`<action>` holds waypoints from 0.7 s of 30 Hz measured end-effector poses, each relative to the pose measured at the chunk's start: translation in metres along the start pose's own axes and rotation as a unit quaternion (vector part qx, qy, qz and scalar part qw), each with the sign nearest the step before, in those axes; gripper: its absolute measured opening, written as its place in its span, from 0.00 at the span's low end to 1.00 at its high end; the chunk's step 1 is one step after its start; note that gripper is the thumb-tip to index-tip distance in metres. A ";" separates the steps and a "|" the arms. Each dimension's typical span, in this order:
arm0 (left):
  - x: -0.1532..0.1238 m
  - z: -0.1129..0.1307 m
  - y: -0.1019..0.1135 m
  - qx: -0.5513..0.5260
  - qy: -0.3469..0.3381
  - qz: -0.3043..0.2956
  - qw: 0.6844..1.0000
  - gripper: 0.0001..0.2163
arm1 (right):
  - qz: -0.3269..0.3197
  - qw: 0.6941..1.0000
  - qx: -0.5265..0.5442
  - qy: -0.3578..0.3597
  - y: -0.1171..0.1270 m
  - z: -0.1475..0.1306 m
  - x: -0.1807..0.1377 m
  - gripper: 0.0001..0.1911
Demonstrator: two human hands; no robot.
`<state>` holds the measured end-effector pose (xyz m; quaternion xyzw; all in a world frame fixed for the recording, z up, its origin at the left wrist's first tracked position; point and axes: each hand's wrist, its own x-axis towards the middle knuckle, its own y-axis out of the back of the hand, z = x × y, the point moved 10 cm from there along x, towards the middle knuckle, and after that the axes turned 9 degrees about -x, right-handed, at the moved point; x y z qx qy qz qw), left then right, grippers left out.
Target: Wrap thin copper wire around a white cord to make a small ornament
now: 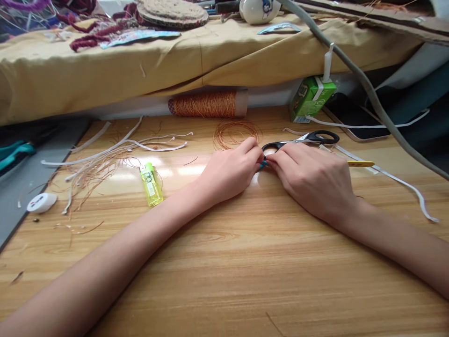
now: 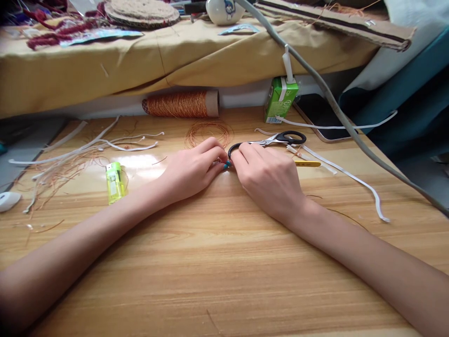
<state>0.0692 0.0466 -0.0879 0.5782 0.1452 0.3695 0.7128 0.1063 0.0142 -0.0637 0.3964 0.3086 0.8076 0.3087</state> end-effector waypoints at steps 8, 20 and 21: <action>0.000 0.004 -0.001 -0.018 -0.020 -0.016 0.999 0.10 | -0.003 0.999 -0.033 -0.009 0.004 -0.002 0.003 0.14; -0.001 0.005 0.004 -0.040 -0.012 0.007 0.999 0.10 | 0.019 1.000 -0.024 -0.004 0.003 0.002 0.002 0.13; -0.001 0.004 0.005 -0.045 -0.006 0.014 0.999 0.10 | 0.022 0.999 -0.026 -0.002 0.003 0.002 0.002 0.13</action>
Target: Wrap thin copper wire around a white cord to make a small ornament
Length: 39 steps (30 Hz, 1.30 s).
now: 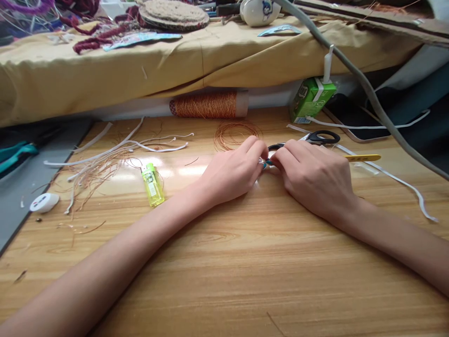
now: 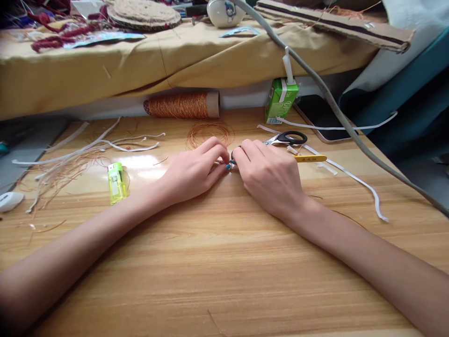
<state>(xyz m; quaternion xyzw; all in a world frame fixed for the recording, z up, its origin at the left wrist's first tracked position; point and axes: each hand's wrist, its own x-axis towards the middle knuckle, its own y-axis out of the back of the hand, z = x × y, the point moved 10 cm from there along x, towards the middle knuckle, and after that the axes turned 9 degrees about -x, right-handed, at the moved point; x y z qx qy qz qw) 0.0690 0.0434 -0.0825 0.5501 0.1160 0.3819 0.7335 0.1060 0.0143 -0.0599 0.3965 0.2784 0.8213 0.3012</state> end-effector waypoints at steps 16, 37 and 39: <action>0.000 -0.009 0.017 -0.061 0.000 0.091 0.994 0.11 | 0.036 0.974 0.209 -0.077 0.005 0.016 -0.003 0.13; 0.004 -0.008 0.024 -0.186 -0.026 0.087 0.978 0.08 | -0.003 0.963 0.257 -0.079 -0.008 0.016 0.000 0.11; 0.004 -0.009 0.024 -0.200 -0.022 0.088 0.976 0.07 | -0.006 0.964 0.257 -0.066 -0.008 0.013 0.000 0.10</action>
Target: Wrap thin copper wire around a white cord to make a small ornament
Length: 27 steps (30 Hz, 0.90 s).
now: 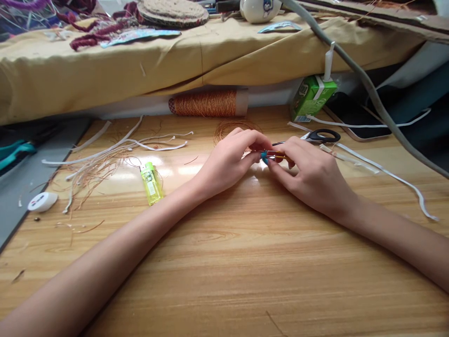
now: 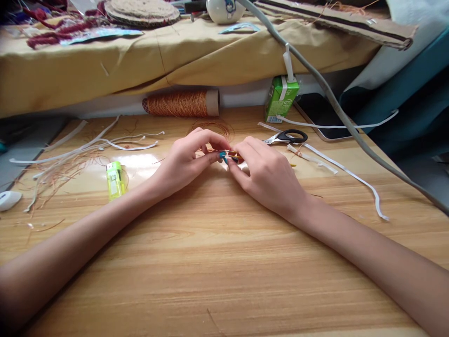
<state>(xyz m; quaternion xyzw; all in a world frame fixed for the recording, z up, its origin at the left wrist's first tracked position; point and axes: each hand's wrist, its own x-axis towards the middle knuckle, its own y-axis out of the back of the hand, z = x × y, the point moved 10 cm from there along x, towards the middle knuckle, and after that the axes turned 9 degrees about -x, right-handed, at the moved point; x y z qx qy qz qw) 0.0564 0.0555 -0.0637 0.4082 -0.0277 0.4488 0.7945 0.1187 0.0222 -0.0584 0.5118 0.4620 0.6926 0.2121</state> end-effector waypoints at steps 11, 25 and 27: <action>-0.001 -0.004 -0.005 -0.074 0.028 -0.024 0.997 0.06 | 0.010 0.999 -0.045 0.018 0.002 -0.004 -0.002 0.09; 0.001 0.001 -0.001 -0.076 -0.014 0.000 0.997 0.03 | 0.055 0.986 -0.148 0.045 0.013 -0.010 -0.005 0.11; 0.001 0.002 -0.003 -0.076 -0.015 -0.008 0.997 0.04 | 0.054 0.984 -0.164 0.047 0.013 -0.011 -0.004 0.11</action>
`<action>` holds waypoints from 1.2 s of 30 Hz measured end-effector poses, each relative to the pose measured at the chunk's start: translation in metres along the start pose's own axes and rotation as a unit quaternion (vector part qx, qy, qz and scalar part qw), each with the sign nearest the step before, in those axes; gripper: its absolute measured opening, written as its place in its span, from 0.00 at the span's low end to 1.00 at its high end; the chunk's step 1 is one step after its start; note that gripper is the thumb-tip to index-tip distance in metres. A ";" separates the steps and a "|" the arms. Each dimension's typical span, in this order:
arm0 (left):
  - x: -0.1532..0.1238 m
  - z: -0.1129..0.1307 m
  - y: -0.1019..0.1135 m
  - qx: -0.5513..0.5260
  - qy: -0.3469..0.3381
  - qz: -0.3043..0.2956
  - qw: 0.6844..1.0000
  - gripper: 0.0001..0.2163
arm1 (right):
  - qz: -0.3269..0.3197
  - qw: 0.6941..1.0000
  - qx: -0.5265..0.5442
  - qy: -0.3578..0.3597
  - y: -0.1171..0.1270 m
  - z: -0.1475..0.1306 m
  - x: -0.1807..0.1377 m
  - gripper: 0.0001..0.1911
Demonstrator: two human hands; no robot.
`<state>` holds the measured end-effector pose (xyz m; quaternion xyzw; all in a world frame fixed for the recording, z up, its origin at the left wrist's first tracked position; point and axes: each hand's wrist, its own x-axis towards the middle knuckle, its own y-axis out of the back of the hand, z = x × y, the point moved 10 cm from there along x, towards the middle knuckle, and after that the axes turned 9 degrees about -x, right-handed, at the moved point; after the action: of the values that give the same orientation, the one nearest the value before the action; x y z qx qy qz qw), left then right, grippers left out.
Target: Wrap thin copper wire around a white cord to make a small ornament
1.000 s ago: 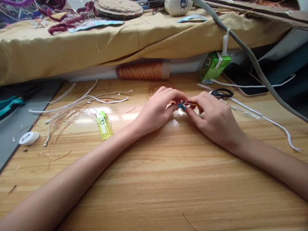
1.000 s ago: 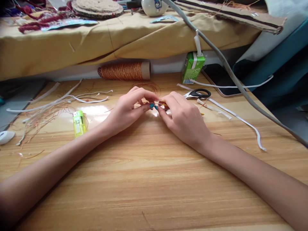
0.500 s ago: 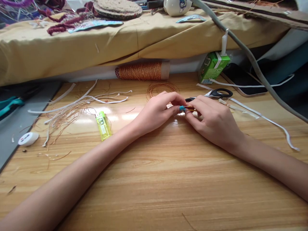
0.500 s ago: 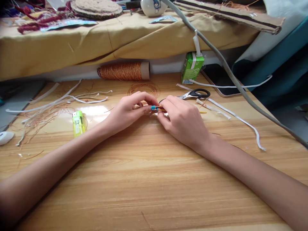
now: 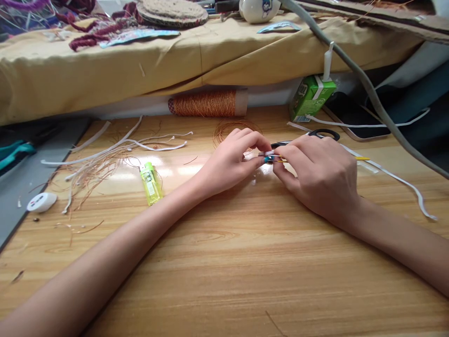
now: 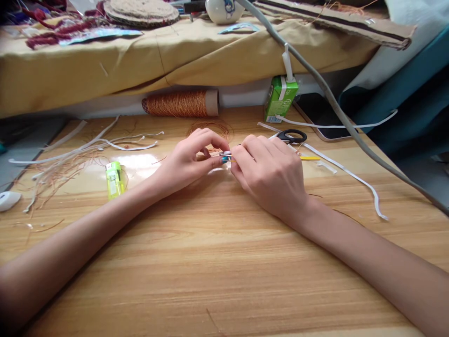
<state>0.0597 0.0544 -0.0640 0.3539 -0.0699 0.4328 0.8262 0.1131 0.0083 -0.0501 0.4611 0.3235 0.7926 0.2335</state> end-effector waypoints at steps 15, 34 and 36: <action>0.000 -0.004 -0.003 0.008 0.014 -0.013 1.000 0.02 | -0.007 0.999 -0.028 0.028 -0.003 -0.006 0.000 0.12; -0.001 -0.001 -0.014 0.012 -0.006 -0.064 0.998 0.04 | 0.009 0.998 -0.040 0.048 0.002 -0.014 0.001 0.11; -0.001 0.000 -0.017 0.019 -0.008 -0.075 0.997 0.04 | 0.021 0.998 -0.039 0.052 0.006 -0.016 0.001 0.11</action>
<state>0.0721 0.0477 -0.0732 0.3771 -0.0416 0.3684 0.8487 0.0979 0.0002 -0.0513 0.4161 0.2939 0.8326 0.2173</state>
